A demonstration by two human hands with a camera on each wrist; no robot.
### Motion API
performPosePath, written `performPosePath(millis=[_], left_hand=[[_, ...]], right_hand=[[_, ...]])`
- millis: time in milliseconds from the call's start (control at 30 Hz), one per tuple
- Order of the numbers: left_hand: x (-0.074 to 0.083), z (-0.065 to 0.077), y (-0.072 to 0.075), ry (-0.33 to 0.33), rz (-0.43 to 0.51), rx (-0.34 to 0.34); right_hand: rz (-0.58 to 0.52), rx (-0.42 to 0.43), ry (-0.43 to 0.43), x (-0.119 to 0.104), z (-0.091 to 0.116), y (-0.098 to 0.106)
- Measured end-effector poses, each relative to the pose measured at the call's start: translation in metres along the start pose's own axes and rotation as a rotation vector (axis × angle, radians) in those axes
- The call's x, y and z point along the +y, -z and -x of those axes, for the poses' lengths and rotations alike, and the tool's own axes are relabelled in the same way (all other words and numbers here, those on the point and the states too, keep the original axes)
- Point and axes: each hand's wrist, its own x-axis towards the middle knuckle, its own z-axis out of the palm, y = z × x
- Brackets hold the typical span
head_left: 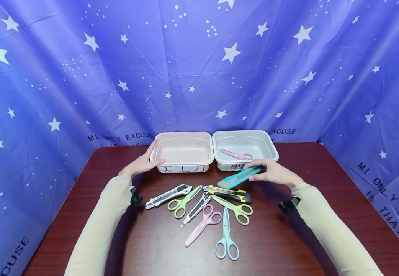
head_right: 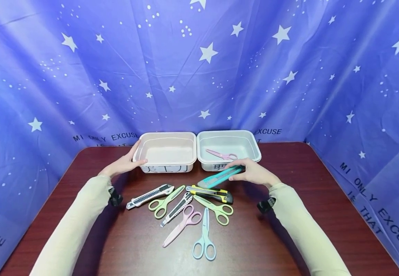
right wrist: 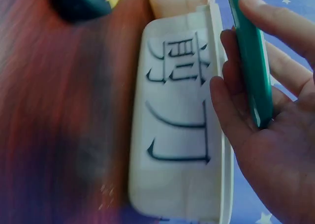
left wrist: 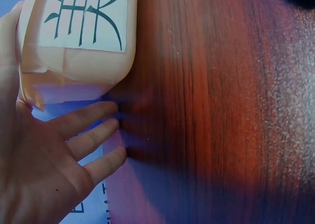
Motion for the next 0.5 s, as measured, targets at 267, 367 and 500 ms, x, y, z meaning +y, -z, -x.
performPosePath(millis=[267,367,500], left_hand=[[-0.001,-0.001,0.0,0.0,-0.027,0.004],[0.001,-0.001,0.0,0.007,-0.034,0.006],[0.001,-0.001,0.0,0.013,-0.026,0.006]], right_hand=[[-0.003,0.051,0.07,-0.035,-0.019,-0.006],[-0.011,0.065,0.064,-0.045,-0.024,-0.009],[-0.033,0.085,0.038,-0.043,-0.032,-0.013]])
